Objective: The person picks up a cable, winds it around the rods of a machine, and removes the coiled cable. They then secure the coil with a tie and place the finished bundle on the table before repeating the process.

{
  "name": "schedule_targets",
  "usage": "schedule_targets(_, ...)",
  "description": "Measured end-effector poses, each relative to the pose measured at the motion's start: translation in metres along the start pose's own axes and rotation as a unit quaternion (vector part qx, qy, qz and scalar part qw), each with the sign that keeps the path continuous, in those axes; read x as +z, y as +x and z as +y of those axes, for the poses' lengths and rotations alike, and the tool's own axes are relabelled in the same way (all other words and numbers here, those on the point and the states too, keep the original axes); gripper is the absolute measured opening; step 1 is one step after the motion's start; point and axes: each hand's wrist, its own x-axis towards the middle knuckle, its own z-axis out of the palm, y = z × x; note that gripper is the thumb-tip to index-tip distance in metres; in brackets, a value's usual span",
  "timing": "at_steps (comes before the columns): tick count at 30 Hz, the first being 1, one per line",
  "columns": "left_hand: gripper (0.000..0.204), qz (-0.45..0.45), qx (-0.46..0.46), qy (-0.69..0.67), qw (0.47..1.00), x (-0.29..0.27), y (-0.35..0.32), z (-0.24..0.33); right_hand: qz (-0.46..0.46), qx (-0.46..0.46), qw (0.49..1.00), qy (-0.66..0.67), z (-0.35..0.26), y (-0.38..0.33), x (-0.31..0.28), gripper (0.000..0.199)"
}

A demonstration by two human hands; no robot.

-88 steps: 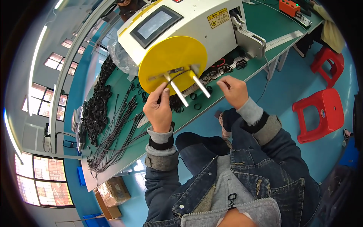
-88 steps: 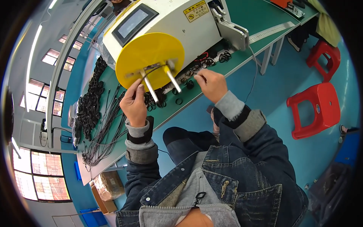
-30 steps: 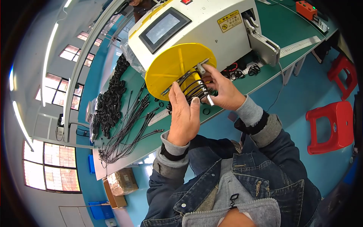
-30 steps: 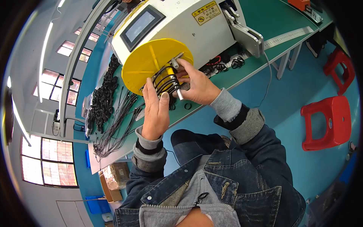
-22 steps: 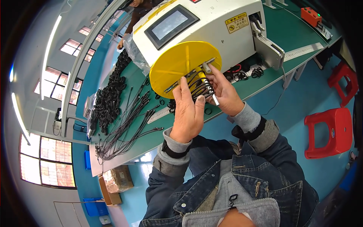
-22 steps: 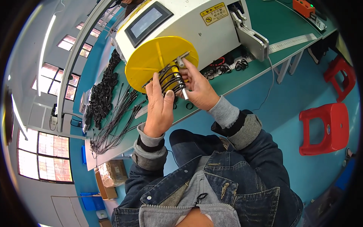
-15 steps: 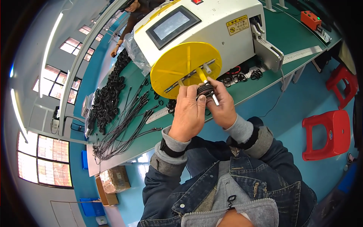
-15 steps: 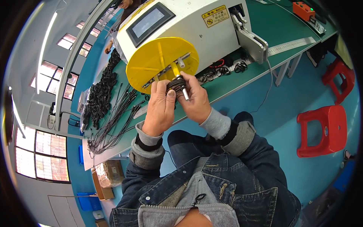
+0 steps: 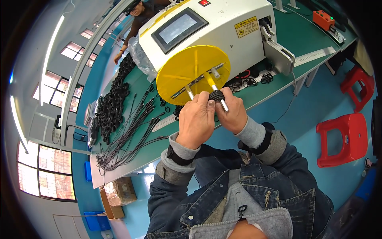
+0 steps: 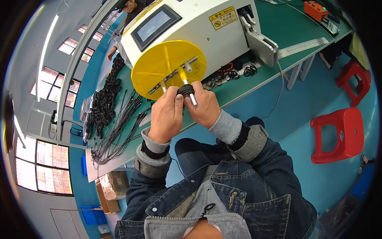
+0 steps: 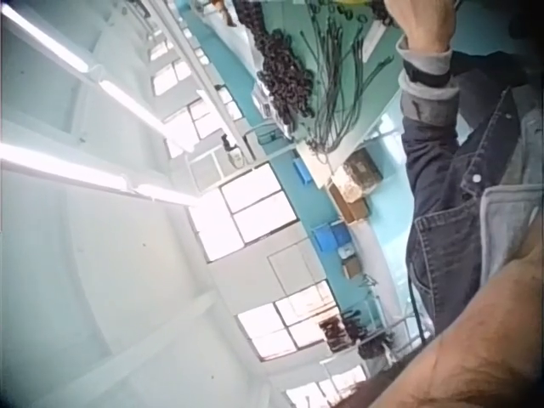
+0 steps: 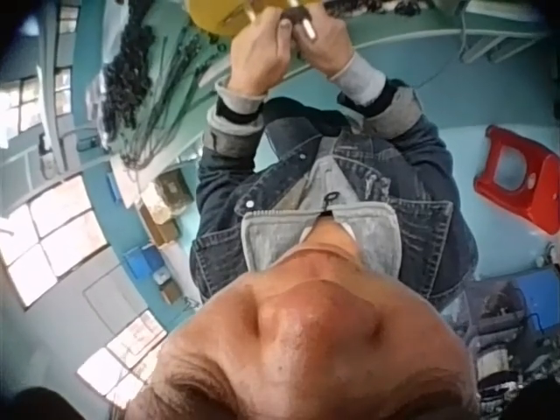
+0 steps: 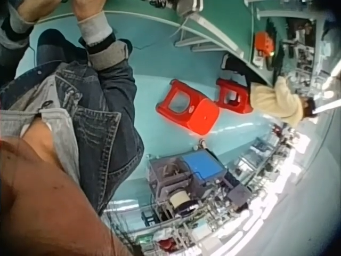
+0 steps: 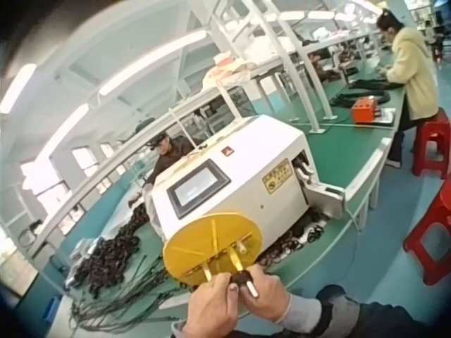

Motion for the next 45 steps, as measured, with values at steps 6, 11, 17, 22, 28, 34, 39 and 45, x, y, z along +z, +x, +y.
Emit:
schedule_targets(6,0.014,0.012,0.034,0.014,0.999,-0.004,0.000,0.007,0.020,0.018,1.000,0.011,-0.005,-0.001,0.003,0.017)
schedule_targets(11,0.016,-0.006,0.043,0.043,0.998,-0.001,-0.005,0.011,0.021,0.067,0.997,0.026,-0.013,-0.003,0.003,0.016)
schedule_targets(17,0.031,-0.048,-0.001,0.034,0.998,0.003,-0.048,0.048,0.015,0.089,0.995,0.046,-0.031,-0.045,-0.019,0.014)
schedule_targets(22,0.043,-0.072,0.016,-0.116,0.991,0.029,-0.087,0.039,-0.037,0.056,0.998,-0.017,-0.011,-0.087,-0.034,0.009)
schedule_targets(28,0.052,-0.206,-0.080,-0.439,0.871,0.057,-0.096,0.008,-0.072,0.069,0.995,0.030,-0.002,-0.102,-0.029,0.012)
schedule_targets(34,0.037,-0.418,-0.310,-0.473,0.710,0.049,-0.082,0.002,-0.228,0.004,0.956,-0.184,0.021,-0.107,-0.042,0.016)
schedule_targets(39,0.025,-0.460,-0.137,-0.349,0.805,0.075,-0.097,-0.009,-0.368,-0.037,0.903,-0.219,0.031,-0.109,-0.049,0.018)
schedule_targets(45,0.025,-0.408,-0.209,-0.360,0.813,0.092,-0.107,-0.032,-0.289,-0.019,0.956,-0.039,0.038,-0.122,-0.038,0.020)
